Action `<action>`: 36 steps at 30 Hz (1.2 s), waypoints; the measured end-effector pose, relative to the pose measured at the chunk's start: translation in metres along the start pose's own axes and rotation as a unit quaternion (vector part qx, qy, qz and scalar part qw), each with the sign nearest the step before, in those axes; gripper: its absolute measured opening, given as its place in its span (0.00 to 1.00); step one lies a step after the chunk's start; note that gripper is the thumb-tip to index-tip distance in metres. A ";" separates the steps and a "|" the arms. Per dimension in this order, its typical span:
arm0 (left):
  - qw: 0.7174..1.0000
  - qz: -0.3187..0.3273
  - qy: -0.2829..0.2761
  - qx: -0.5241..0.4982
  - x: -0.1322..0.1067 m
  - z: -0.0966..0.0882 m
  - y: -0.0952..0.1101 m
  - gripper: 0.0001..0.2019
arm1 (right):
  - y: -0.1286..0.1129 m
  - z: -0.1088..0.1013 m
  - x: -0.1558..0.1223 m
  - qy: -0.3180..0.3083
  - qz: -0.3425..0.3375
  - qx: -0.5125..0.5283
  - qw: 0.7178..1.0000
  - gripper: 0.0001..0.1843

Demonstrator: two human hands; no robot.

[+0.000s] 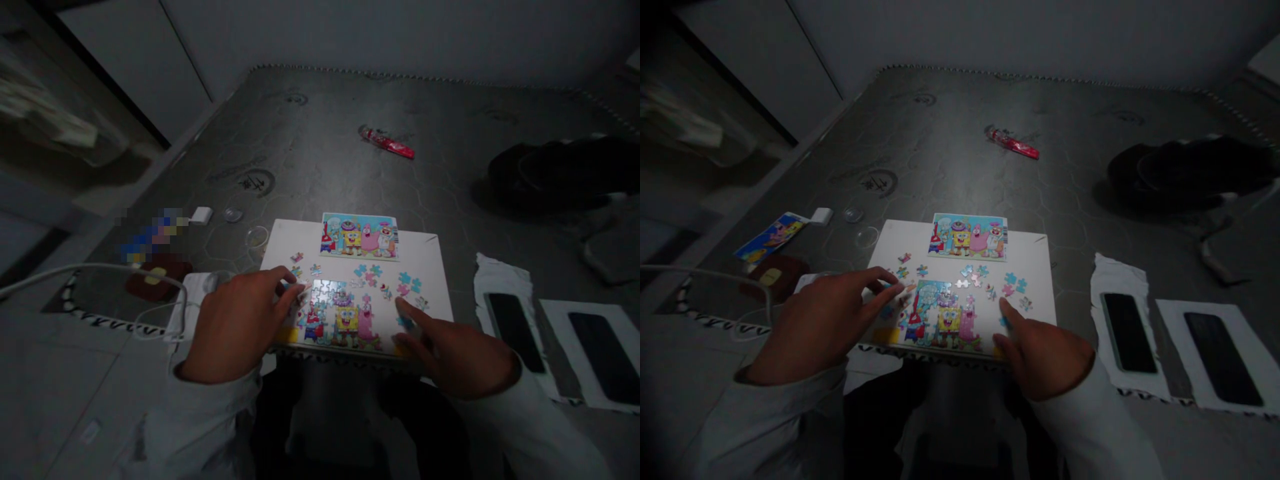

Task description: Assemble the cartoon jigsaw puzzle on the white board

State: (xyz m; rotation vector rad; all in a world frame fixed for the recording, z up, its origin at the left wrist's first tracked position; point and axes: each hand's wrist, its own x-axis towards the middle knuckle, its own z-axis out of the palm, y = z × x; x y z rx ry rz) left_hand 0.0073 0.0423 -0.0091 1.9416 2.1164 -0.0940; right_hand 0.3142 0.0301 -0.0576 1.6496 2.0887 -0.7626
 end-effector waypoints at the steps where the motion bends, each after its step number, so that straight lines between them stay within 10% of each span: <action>1: 1.000 0.001 0.002 -0.001 0.000 0.000 -0.001 0.13 | 0.003 0.000 -0.001 0.008 -0.007 0.002 1.000 0.32; 14: 1.000 0.002 0.010 -0.008 0.001 0.003 -0.004 0.12 | 0.015 -0.003 0.012 0.026 0.075 0.022 0.997 0.18; 36: 1.000 0.004 0.010 -0.004 0.000 0.002 0.000 0.13 | 0.008 -0.008 0.008 0.027 0.002 0.047 0.999 0.14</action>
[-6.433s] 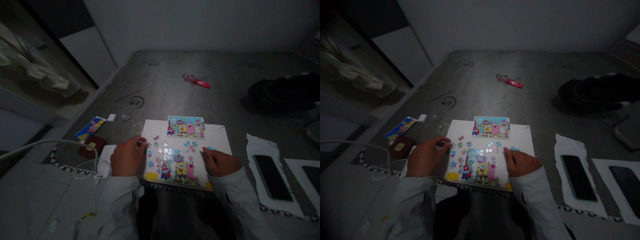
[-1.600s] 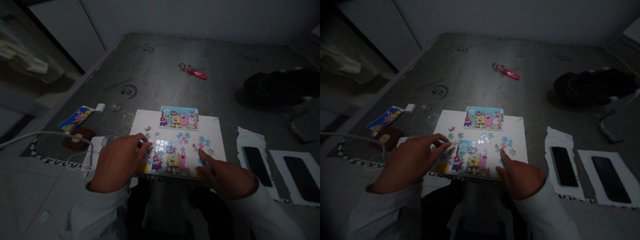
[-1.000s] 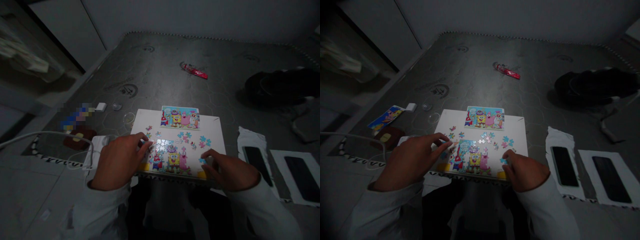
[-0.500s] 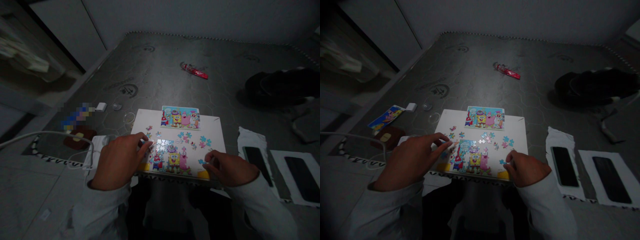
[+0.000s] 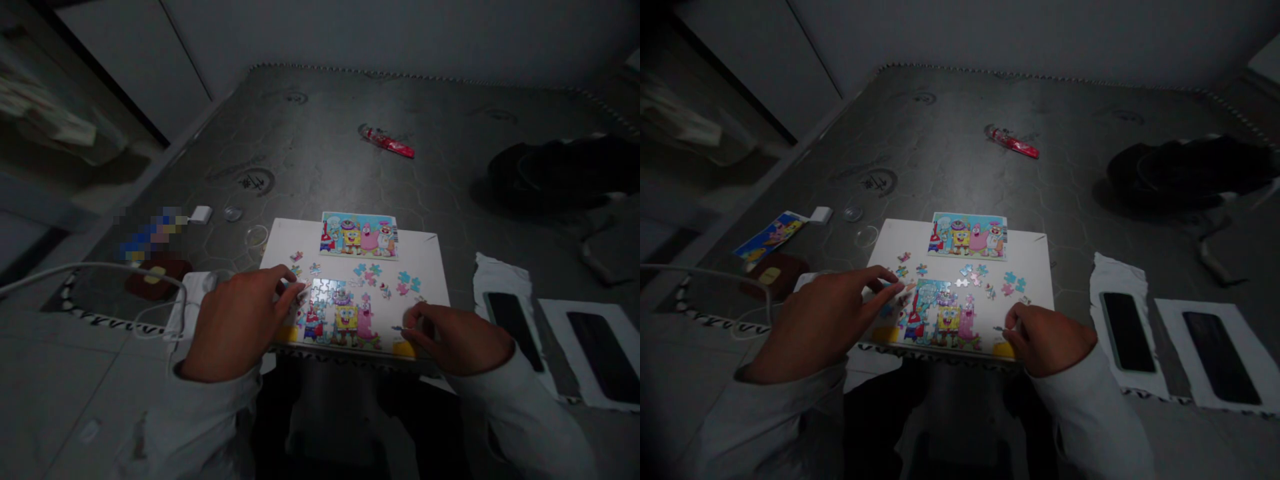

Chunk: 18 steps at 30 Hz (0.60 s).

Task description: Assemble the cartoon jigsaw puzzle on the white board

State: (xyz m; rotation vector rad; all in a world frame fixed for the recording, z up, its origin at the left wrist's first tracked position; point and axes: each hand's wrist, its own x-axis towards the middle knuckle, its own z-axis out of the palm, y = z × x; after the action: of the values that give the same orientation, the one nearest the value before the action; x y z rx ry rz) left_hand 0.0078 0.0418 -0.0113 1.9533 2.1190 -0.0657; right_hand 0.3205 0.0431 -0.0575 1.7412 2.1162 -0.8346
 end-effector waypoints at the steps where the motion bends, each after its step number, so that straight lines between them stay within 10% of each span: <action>1: 1.000 -0.001 0.000 0.002 0.000 0.000 0.000 0.13 | -0.001 0.000 0.000 0.000 0.002 -0.001 1.000 0.14; 18: 1.000 0.000 -0.008 -0.001 0.000 -0.001 -0.002 0.14 | 0.046 -0.014 0.002 0.092 0.176 0.018 0.980 0.23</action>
State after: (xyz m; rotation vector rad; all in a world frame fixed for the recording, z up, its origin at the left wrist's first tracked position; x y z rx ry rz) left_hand 0.0055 0.0415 -0.0107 1.9457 2.1077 -0.0788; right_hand 0.3659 0.0580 -0.0596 2.1997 1.8197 -0.6360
